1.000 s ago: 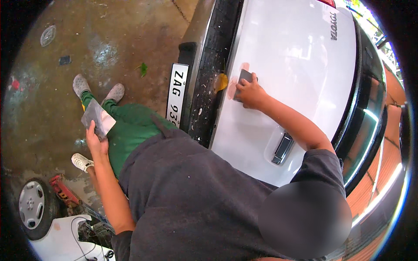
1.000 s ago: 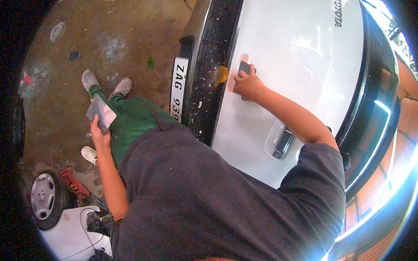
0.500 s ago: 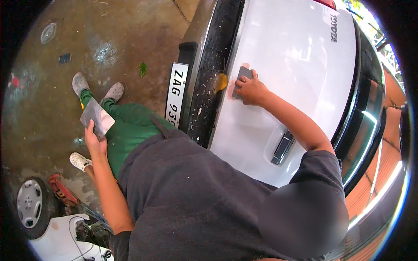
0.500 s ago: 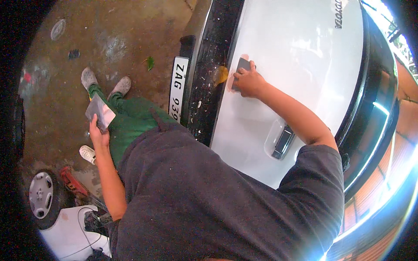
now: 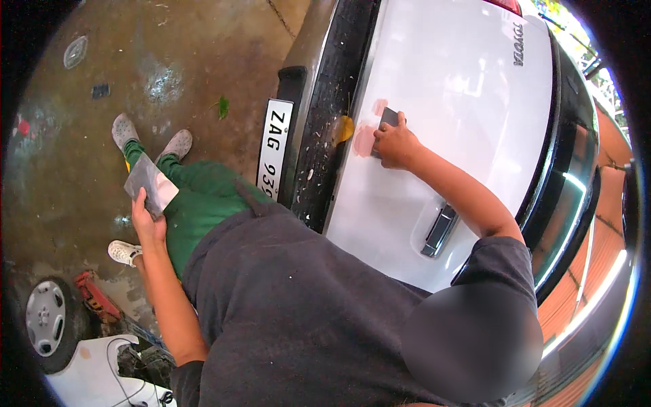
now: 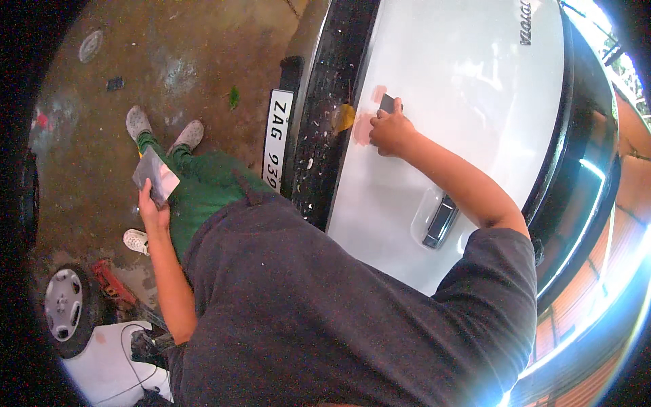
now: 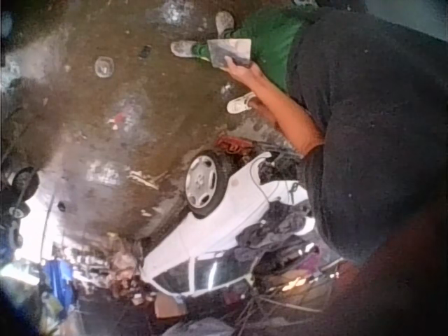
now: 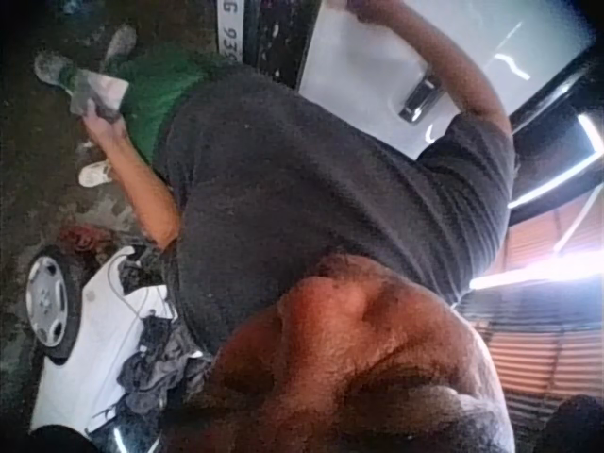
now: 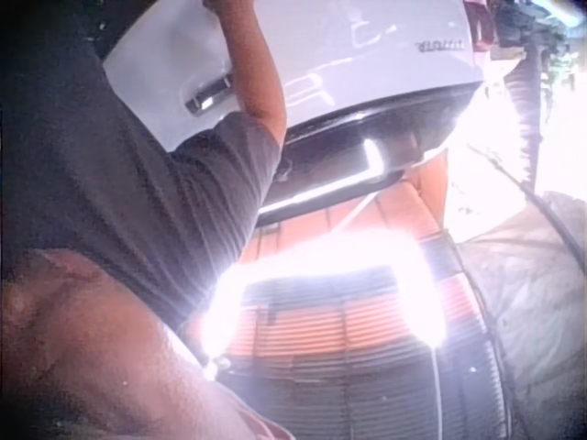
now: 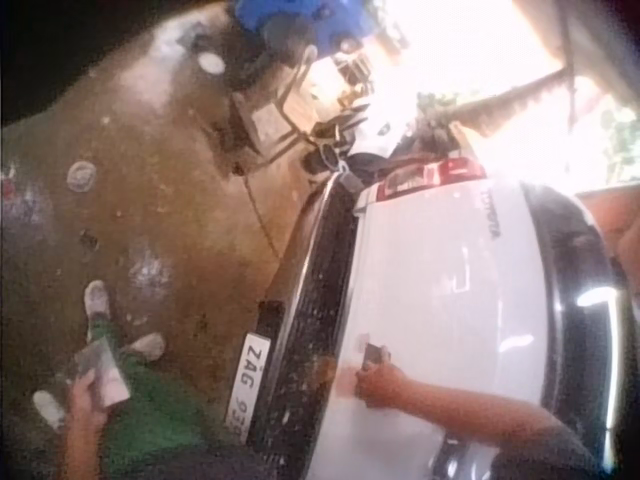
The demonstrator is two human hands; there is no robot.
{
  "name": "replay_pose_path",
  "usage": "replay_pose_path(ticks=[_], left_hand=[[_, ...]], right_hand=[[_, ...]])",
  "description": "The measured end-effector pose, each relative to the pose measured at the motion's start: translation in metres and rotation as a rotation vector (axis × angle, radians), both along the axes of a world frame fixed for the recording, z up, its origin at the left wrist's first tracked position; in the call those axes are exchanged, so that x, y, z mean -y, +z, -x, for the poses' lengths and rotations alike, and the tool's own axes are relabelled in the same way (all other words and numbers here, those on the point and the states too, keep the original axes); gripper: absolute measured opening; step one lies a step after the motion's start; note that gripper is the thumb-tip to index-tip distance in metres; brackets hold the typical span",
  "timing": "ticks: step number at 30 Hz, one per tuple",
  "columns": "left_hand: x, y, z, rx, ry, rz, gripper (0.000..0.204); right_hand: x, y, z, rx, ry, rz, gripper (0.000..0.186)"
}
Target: The person uses sanding blocks and sandpaper to smooth filler on the body of a white vehicle, frequently checking the surface by hand and switching between different grades of sandpaper.
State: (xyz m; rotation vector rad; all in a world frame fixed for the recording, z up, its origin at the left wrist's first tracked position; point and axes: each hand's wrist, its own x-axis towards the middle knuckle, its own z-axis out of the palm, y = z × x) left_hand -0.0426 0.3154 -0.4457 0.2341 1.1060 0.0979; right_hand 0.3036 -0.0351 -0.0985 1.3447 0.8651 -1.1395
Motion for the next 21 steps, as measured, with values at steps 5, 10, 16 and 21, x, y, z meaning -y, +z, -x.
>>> replay_pose_path(ticks=[5,10,16,21], left_hand=[[-0.003,0.0,0.0,-0.004,0.014,0.068,0.042],[-0.002,0.004,-0.002,-0.005,0.009,0.06,0.041],[-0.001,0.009,-0.006,-0.014,0.009,0.041,0.042],[0.0,0.008,-0.009,-0.015,0.002,0.045,0.042]], right_hand=[[0.006,-0.009,-0.001,-0.058,0.026,-0.222,0.035],[0.007,-0.014,0.002,-0.063,0.021,0.011,0.032],[0.002,-0.01,0.013,-0.034,0.043,0.008,0.036],[0.016,-0.019,0.021,-0.099,0.063,-0.139,0.031]])
